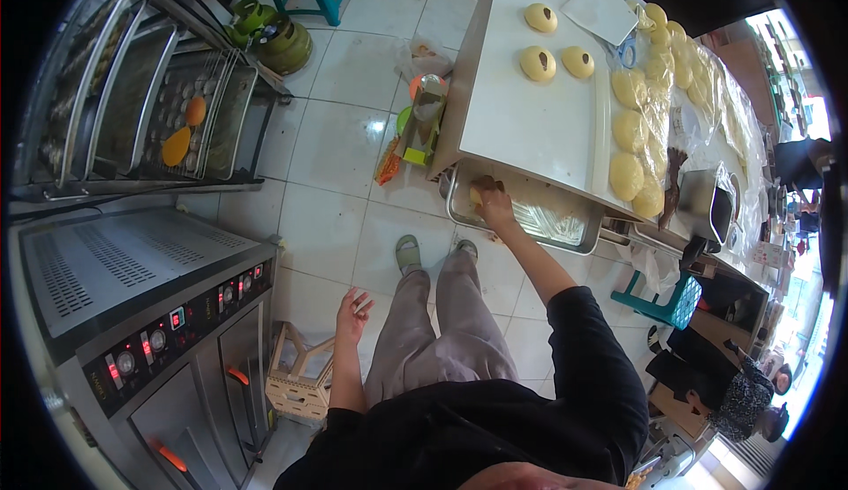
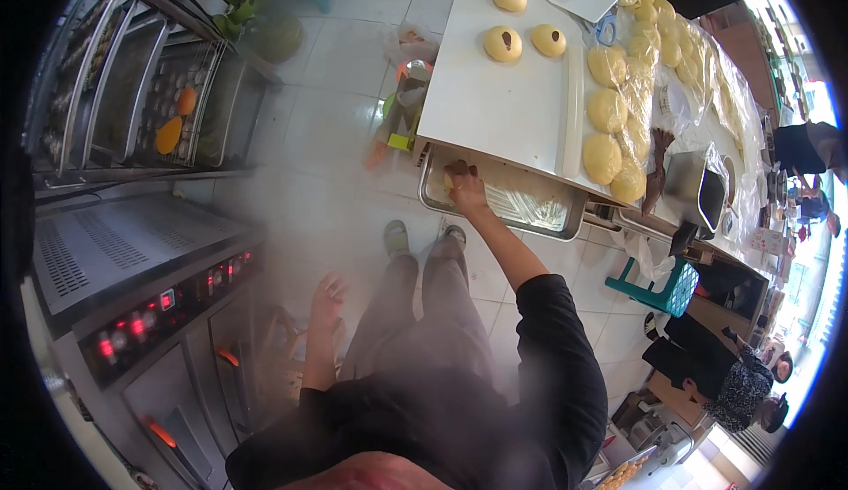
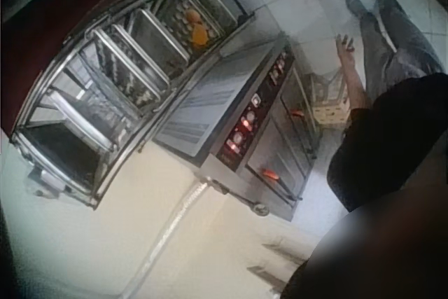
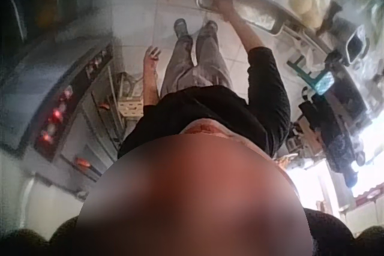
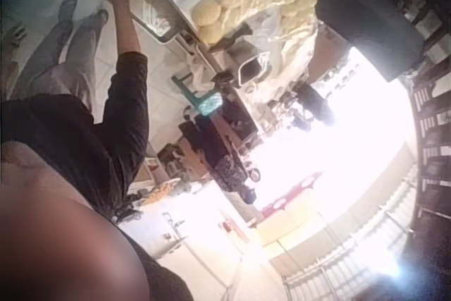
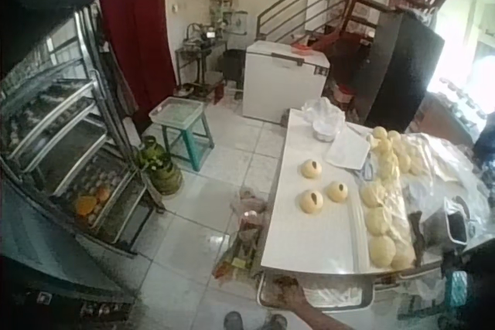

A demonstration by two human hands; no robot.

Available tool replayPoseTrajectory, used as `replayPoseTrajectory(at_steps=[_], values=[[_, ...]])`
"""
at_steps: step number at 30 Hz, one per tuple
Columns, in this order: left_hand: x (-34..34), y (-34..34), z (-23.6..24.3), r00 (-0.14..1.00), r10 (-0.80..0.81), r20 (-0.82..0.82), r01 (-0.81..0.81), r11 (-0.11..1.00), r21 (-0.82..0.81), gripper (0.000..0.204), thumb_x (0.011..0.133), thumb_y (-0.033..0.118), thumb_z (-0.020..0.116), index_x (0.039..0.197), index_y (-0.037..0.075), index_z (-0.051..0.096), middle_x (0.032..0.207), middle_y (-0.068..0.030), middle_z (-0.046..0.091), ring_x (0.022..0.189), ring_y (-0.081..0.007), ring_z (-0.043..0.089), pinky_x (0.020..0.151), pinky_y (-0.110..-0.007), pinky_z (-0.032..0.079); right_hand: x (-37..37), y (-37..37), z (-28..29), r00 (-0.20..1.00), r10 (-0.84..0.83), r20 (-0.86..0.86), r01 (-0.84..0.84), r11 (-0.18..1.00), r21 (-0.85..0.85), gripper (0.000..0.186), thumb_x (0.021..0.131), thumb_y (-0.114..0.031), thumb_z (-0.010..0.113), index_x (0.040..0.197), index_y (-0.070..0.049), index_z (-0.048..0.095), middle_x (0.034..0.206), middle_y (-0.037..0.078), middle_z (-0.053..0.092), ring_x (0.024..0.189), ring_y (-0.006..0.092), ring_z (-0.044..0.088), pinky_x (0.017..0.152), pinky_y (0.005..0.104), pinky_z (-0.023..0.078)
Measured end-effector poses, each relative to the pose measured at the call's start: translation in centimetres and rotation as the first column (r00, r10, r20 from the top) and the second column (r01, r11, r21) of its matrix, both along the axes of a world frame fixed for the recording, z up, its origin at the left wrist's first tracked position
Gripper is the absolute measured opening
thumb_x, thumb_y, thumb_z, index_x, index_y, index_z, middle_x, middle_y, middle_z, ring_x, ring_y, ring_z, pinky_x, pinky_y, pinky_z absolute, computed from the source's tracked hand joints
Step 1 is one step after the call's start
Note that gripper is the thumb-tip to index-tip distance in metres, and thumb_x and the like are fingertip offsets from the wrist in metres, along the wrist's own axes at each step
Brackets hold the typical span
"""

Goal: The person squeezes chocolate filling onto portions of dough from a piping bag, then folds and rolls the dough around the filling by hand. They place the shaped dough balls onto a tray and then slide the tray into a rack inside a commercial oven.

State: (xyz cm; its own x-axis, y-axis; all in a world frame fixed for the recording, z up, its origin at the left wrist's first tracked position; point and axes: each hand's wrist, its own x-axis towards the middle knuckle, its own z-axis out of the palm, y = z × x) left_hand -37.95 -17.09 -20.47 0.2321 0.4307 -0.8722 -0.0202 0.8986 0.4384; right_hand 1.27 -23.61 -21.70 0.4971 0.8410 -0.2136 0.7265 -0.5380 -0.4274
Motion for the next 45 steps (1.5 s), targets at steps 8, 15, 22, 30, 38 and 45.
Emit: replayPoseTrajectory(at_steps=[8, 15, 22, 30, 38, 45], values=[[-0.4, 1.3, 0.6, 0.995, 0.068, -0.069, -0.069, 0.998, -0.004, 0.036, 0.082, 0.029, 0.045, 0.115, 0.015, 0.041, 0.098, -0.0065, 0.052, 0.081, -0.0213, 0.058, 0.043, -0.016, 0.033, 4.2, 2.9, 20.4, 0.813, 0.001, -0.582, 0.166, 0.958, 0.233, 0.044, 0.063, -0.013, 0.067, 0.106, -0.01, 0.053, 0.096, 0.01, 0.057, 0.091, 0.0238, 0.053, 0.073, 0.0331, 0.044], [2.5, 2.6, 1.4, 0.999, 0.05, -0.01, -0.05, 0.999, 0.008, 0.035, 0.082, 0.028, 0.045, 0.114, 0.015, 0.041, 0.097, -0.0055, 0.054, 0.078, -0.0191, 0.059, 0.041, -0.016, 0.033, 17.4, 8.2, 20.3, 0.964, 0.153, 0.215, -0.198, 0.958, 0.207, 0.065, 0.055, -0.004, 0.067, 0.115, -0.017, 0.045, 0.116, 0.011, 0.043, 0.099, 0.0263, 0.047, 0.078, 0.0319, 0.044], [3.0, 2.9, 1.2, 0.999, 0.033, -0.015, -0.033, 0.999, 0.015, 0.035, 0.082, 0.027, 0.046, 0.114, 0.014, 0.042, 0.096, -0.0053, 0.054, 0.077, -0.0189, 0.059, 0.041, -0.016, 0.033, 22.3, 7.8, 21.6, 0.964, 0.15, -0.219, -0.119, 0.981, 0.152, 0.051, 0.059, -0.008, 0.063, 0.108, -0.01, 0.047, 0.11, 0.011, 0.049, 0.089, 0.0209, 0.054, 0.074, 0.0297, 0.046], [3.3, 2.3, 0.5, 0.996, 0.051, -0.075, -0.05, 0.999, 0.003, 0.035, 0.082, 0.026, 0.045, 0.114, 0.013, 0.042, 0.096, -0.0059, 0.054, 0.077, -0.0191, 0.059, 0.042, -0.017, 0.033, 13.2, -4.5, 20.7, 0.225, 0.456, -0.861, 0.425, 0.749, 0.508, 0.055, 0.056, -0.015, 0.074, 0.104, -0.009, 0.049, 0.11, 0.014, 0.048, 0.094, 0.0281, 0.052, 0.077, 0.034, 0.045], [3.3, 0.7, -0.2, 0.998, -0.043, -0.036, 0.046, 0.995, 0.086, 0.036, 0.08, 0.028, 0.048, 0.113, 0.013, 0.044, 0.096, -0.0056, 0.054, 0.077, -0.0185, 0.059, 0.043, -0.017, 0.033, 6.9, -9.0, 6.2, 0.206, -0.117, -0.972, 0.407, 0.913, -0.024, 0.048, 0.059, -0.015, 0.071, 0.102, -0.005, 0.052, 0.102, 0.013, 0.052, 0.099, 0.0228, 0.049, 0.084, 0.0327, 0.04], [4.0, 0.1, 0.2, 0.996, -0.053, -0.072, 0.053, 0.999, -0.013, 0.037, 0.08, 0.031, 0.049, 0.113, 0.015, 0.044, 0.097, -0.0049, 0.054, 0.078, -0.0181, 0.058, 0.043, -0.016, 0.033, 14.3, -6.0, -0.8, 0.989, -0.135, 0.067, 0.144, 0.976, -0.164, 0.043, 0.069, -0.027, 0.06, 0.102, 0.0, 0.05, 0.102, 0.016, 0.053, 0.095, 0.0278, 0.051, 0.084, 0.0374, 0.039]])
